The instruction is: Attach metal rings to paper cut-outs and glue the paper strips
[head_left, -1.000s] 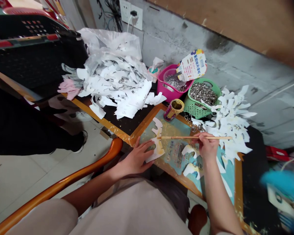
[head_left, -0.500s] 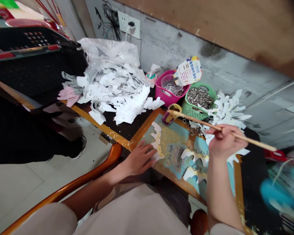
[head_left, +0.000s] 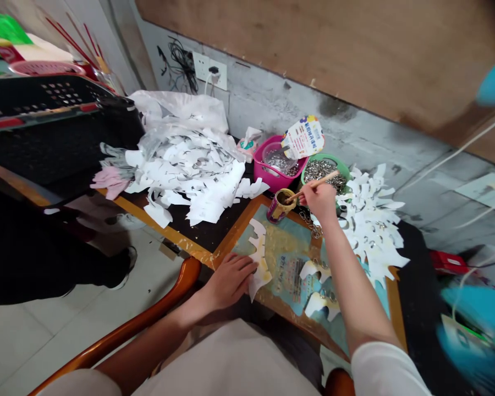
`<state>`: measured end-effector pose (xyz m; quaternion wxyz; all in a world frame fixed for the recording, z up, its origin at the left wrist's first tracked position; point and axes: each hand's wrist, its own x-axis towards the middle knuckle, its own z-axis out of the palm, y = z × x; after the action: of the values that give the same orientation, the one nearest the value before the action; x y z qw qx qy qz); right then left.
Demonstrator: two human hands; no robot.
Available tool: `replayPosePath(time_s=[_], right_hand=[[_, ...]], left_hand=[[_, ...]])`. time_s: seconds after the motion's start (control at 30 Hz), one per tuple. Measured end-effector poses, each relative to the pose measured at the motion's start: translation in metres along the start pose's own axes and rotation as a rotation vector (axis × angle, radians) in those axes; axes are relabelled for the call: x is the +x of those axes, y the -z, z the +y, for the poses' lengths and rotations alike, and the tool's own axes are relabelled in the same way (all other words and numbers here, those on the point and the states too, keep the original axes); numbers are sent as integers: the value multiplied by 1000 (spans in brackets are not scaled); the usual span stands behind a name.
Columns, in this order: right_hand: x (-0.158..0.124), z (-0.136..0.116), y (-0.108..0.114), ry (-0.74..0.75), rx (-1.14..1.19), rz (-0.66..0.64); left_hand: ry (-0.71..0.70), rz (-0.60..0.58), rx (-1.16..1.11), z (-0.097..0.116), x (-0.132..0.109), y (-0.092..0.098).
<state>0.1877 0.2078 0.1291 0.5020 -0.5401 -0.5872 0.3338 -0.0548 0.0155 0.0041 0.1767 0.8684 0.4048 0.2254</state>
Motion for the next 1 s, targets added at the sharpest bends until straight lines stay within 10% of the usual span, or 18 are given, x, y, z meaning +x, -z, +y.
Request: replayPosePath(time_s=[0.37, 0.6, 1.0], right_hand=[[-33, 10, 83, -111, 382, 485], [-88, 37, 103, -204, 517, 185], [-124, 69, 62, -169, 224, 19]], left_hand=[[73, 158, -65, -6, 10, -3], [93, 215, 39, -19, 27, -1], [176, 122, 97, -50, 62, -2]])
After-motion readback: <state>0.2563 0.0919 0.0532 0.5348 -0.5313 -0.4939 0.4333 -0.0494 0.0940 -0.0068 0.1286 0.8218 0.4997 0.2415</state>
